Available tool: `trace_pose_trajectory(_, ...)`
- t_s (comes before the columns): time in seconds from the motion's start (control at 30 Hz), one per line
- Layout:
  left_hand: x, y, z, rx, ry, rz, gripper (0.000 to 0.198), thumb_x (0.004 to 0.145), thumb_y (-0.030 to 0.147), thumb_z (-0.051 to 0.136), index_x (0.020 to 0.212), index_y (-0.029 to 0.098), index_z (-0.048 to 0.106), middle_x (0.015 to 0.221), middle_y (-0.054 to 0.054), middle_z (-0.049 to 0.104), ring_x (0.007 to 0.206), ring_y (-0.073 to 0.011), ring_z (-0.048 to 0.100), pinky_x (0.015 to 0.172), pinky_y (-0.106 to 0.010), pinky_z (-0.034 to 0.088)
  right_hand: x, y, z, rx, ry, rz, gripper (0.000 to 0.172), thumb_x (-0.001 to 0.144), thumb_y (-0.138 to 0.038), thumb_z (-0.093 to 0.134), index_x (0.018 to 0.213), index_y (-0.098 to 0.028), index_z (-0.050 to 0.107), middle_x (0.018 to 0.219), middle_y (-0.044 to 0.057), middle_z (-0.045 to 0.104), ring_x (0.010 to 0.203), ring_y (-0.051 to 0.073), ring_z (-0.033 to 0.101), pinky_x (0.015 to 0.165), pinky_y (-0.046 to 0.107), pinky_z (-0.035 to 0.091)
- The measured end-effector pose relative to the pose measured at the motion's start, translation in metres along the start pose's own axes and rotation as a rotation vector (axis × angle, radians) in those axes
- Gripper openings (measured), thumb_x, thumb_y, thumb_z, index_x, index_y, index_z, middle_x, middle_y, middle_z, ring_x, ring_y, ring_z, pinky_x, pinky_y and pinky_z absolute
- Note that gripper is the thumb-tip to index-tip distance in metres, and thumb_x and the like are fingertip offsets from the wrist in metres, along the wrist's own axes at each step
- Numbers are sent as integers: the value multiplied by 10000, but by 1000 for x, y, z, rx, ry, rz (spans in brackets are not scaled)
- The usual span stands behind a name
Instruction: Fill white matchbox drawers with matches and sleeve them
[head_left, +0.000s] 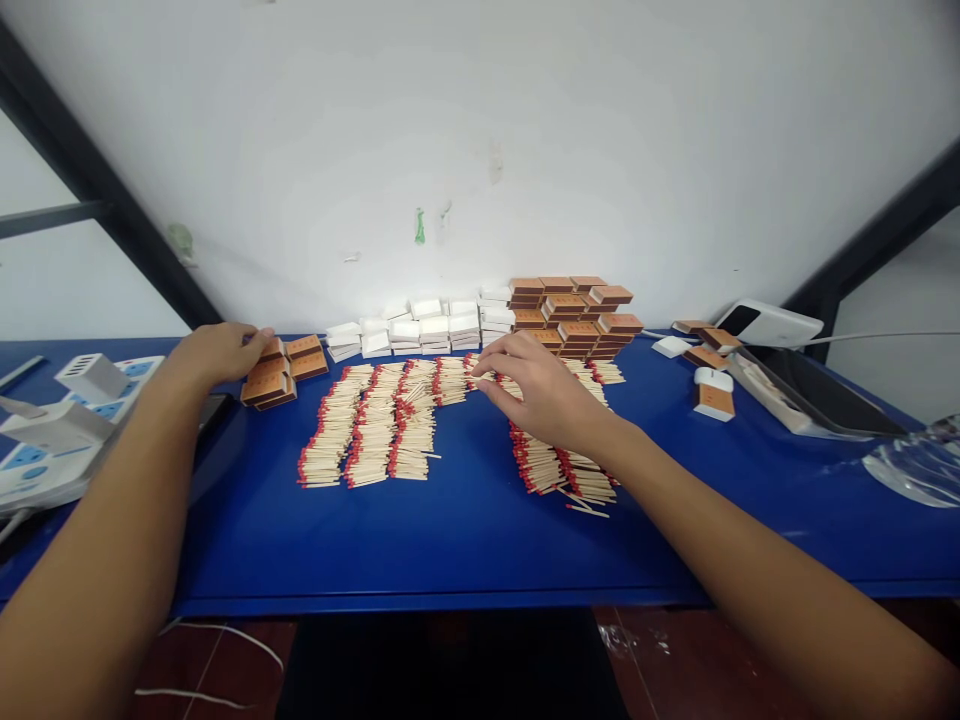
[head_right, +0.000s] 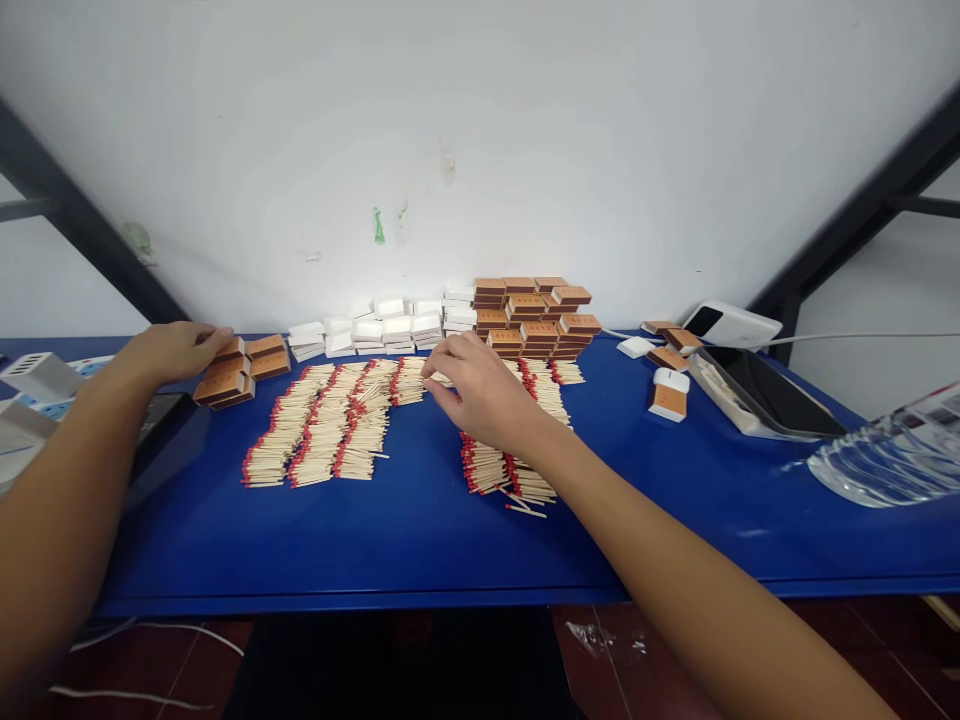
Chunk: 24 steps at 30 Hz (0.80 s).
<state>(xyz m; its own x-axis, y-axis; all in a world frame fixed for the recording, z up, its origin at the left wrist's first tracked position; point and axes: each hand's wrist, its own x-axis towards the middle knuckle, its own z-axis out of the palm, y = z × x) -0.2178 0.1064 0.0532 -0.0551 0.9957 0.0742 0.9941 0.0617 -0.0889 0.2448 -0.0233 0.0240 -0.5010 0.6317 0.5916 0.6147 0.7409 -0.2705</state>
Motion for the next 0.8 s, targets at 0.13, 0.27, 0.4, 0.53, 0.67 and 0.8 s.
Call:
trace_pose_trajectory(0.13,-5,14,-1,33,-23,11,599,1064,476,296,1194,109,750,1235,-210,761,1096,-333,696,937,-386,511,0,-1,0,4,-4,2,219,1046,-212,524,1070,-236,741,1139,135,715,1112,313,619,1001,543,540)
trace_pose_trajectory(0.27,-7,21,-1,41,-10,25,606,1072,463,286,1246,102,741,1230,-202,767,1089,-320,699,917,-351,501,0,-1,0,-2,-8,9,217,1047,-215,524,1071,-239,738,1138,129,714,1118,309,617,1003,532,538)
trace_pose_trajectory(0.4,-9,23,-1,36,12,41,626,1064,477,295,1268,90,744,1243,-210,766,1086,-325,697,915,-356,500,0,0,0,-12,-6,1,202,1050,-214,531,1059,-218,733,1126,138,712,1112,303,617,1006,514,539)
trace_pose_trajectory(0.53,-10,23,0,31,24,53,630,1060,481,295,1257,96,753,1219,-206,775,1078,-329,699,914,-364,501,0,1,2,-14,-7,1,205,1046,-211,535,1051,-233,739,1126,129,717,1113,303,623,1000,517,541)
trace_pose_trajectory(0.67,-10,24,1,26,24,62,639,1065,475,284,1298,88,737,1237,-204,773,1098,-336,702,929,-368,502,0,2,2,-9,-4,-4,206,1044,-213,537,1053,-229,743,1121,132,721,1105,306,626,992,518,541)
trace_pose_trajectory(0.8,-10,25,-1,18,11,65,648,1073,468,272,1310,74,729,1241,-216,766,1126,-359,699,934,-387,498,0,2,2,-9,-6,-7,209,1045,-206,531,1057,-236,738,1120,132,721,1110,309,625,993,524,541)
